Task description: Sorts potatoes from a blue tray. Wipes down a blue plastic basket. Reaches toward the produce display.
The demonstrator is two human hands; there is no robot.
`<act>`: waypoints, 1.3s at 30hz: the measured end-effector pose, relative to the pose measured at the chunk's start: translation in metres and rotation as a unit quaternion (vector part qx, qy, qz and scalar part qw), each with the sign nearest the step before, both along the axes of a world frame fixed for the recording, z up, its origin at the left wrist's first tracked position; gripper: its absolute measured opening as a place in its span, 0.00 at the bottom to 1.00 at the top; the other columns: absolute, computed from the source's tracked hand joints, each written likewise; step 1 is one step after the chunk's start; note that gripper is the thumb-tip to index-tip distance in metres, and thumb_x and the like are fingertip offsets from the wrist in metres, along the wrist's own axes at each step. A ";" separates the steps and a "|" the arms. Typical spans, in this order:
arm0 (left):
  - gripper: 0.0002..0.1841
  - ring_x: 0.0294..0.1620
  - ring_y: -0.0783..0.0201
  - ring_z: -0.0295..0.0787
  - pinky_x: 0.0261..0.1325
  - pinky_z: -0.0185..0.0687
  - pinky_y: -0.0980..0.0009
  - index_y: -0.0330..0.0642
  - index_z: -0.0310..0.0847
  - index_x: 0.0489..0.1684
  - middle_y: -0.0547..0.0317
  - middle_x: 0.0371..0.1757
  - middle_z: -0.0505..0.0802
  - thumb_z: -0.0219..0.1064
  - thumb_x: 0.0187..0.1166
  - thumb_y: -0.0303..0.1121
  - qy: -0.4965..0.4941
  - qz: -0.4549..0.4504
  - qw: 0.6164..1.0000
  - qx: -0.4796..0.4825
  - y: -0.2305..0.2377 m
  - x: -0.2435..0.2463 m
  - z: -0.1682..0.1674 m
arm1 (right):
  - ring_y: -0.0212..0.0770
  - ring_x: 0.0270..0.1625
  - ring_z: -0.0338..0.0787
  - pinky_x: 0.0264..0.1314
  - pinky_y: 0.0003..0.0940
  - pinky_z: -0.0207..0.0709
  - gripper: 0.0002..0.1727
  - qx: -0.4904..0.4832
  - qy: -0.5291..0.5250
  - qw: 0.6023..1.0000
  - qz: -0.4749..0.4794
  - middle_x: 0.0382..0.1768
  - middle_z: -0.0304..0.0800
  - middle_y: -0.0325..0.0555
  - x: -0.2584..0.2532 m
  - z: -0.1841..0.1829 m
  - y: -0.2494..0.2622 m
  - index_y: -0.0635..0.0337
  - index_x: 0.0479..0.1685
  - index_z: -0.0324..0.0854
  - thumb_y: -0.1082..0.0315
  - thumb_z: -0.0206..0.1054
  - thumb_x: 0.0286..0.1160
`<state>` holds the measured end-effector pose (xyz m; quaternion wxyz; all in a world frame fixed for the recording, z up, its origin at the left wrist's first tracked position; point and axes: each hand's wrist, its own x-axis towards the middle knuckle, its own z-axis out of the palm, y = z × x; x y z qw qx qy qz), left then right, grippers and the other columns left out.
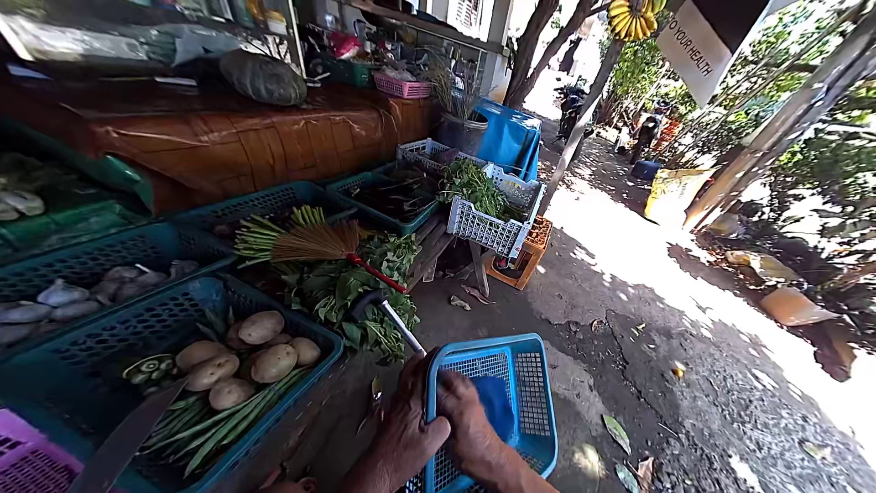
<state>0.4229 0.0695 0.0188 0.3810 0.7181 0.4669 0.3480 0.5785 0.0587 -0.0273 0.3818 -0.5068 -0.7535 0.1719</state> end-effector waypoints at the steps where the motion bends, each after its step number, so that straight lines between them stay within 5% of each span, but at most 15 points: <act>1: 0.53 0.91 0.50 0.58 0.87 0.61 0.54 0.41 0.58 0.92 0.39 0.91 0.61 0.69 0.51 0.40 -0.002 -0.002 1.000 0.009 -0.001 -0.001 0.001 | 0.66 0.79 0.78 0.78 0.64 0.70 0.21 0.025 0.008 0.999 0.040 0.73 0.83 0.63 -0.010 0.005 -0.004 0.66 0.64 0.88 0.74 0.67 0.69; 3: 0.53 0.91 0.52 0.57 0.88 0.59 0.58 0.40 0.56 0.92 0.40 0.91 0.61 0.70 0.51 0.39 -0.002 -0.011 1.000 0.011 -0.001 -0.008 0.001 | 0.69 0.84 0.71 0.80 0.70 0.64 0.21 0.077 -0.032 0.995 0.051 0.76 0.83 0.56 -0.013 -0.003 -0.003 0.61 0.64 0.89 0.73 0.66 0.70; 6: 0.55 0.92 0.55 0.56 0.88 0.60 0.60 0.43 0.53 0.93 0.42 0.92 0.59 0.71 0.50 0.37 -0.011 -0.005 1.000 -0.016 -0.003 -0.015 -0.007 | 0.67 0.82 0.75 0.76 0.70 0.71 0.25 0.103 -0.134 0.985 -0.038 0.76 0.84 0.51 0.013 -0.041 0.008 0.54 0.70 0.87 0.74 0.67 0.69; 11: 0.54 0.90 0.60 0.59 0.85 0.65 0.61 0.50 0.52 0.94 0.47 0.93 0.57 0.71 0.52 0.39 -0.015 -0.002 0.998 -0.062 -0.002 -0.017 -0.009 | 0.62 0.84 0.72 0.81 0.64 0.66 0.26 -0.160 -0.185 0.946 -0.215 0.82 0.75 0.55 0.070 -0.065 0.018 0.54 0.79 0.79 0.71 0.57 0.81; 14: 0.53 0.90 0.59 0.59 0.86 0.64 0.61 0.50 0.51 0.94 0.45 0.93 0.57 0.71 0.55 0.39 -0.016 -0.011 0.997 -0.074 -0.002 -0.016 -0.002 | 0.63 0.81 0.74 0.81 0.62 0.67 0.25 -0.212 -0.165 0.933 -0.238 0.80 0.76 0.60 0.074 -0.052 0.026 0.55 0.78 0.80 0.71 0.54 0.83; 19: 0.53 0.93 0.59 0.53 0.90 0.55 0.63 0.41 0.49 0.94 0.43 0.93 0.58 0.72 0.60 0.43 -0.011 -0.027 0.999 -0.040 -0.001 -0.015 -0.003 | 0.64 0.72 0.84 0.74 0.62 0.75 0.19 -0.003 -0.050 0.997 -0.054 0.66 0.89 0.60 0.005 -0.009 0.011 0.64 0.61 0.90 0.78 0.64 0.72; 21: 0.54 0.93 0.59 0.53 0.91 0.53 0.63 0.35 0.50 0.93 0.41 0.92 0.61 0.70 0.58 0.44 -0.002 -0.023 1.000 -0.021 -0.001 -0.016 -0.001 | 0.67 0.74 0.83 0.73 0.66 0.74 0.19 0.057 -0.014 0.997 0.042 0.67 0.89 0.59 -0.019 -0.001 0.004 0.65 0.59 0.91 0.77 0.67 0.67; 26: 0.54 0.92 0.62 0.54 0.90 0.55 0.66 0.36 0.49 0.93 0.42 0.92 0.61 0.70 0.56 0.39 0.001 -0.034 0.999 -0.030 -0.002 -0.022 -0.001 | 0.64 0.72 0.85 0.70 0.64 0.77 0.21 0.127 -0.167 0.977 -0.035 0.68 0.89 0.54 0.003 -0.026 0.022 0.53 0.63 0.91 0.76 0.64 0.72; 29: 0.54 0.91 0.64 0.57 0.88 0.59 0.67 0.41 0.50 0.93 0.46 0.92 0.60 0.70 0.54 0.40 -0.006 -0.037 0.998 -0.054 0.000 -0.023 -0.002 | 0.67 0.74 0.82 0.74 0.67 0.72 0.22 0.033 -0.226 0.963 -0.143 0.68 0.87 0.61 0.038 -0.045 0.031 0.58 0.65 0.89 0.77 0.64 0.70; 32: 0.54 0.90 0.66 0.58 0.87 0.61 0.68 0.42 0.50 0.93 0.47 0.92 0.60 0.70 0.55 0.40 -0.015 -0.029 0.997 -0.067 0.000 -0.022 -0.007 | 0.66 0.79 0.75 0.79 0.65 0.66 0.27 -0.164 -0.290 0.920 -0.208 0.78 0.77 0.62 0.080 -0.064 0.035 0.59 0.79 0.77 0.74 0.57 0.78; 39: 0.58 0.90 0.61 0.59 0.86 0.62 0.64 0.44 0.47 0.95 0.44 0.93 0.59 0.74 0.53 0.44 -0.075 0.051 0.988 -0.121 0.002 -0.008 -0.020 | 0.66 0.83 0.70 0.80 0.68 0.64 0.29 -0.312 -0.303 0.884 -0.171 0.84 0.69 0.62 0.098 -0.067 0.009 0.61 0.85 0.69 0.73 0.55 0.82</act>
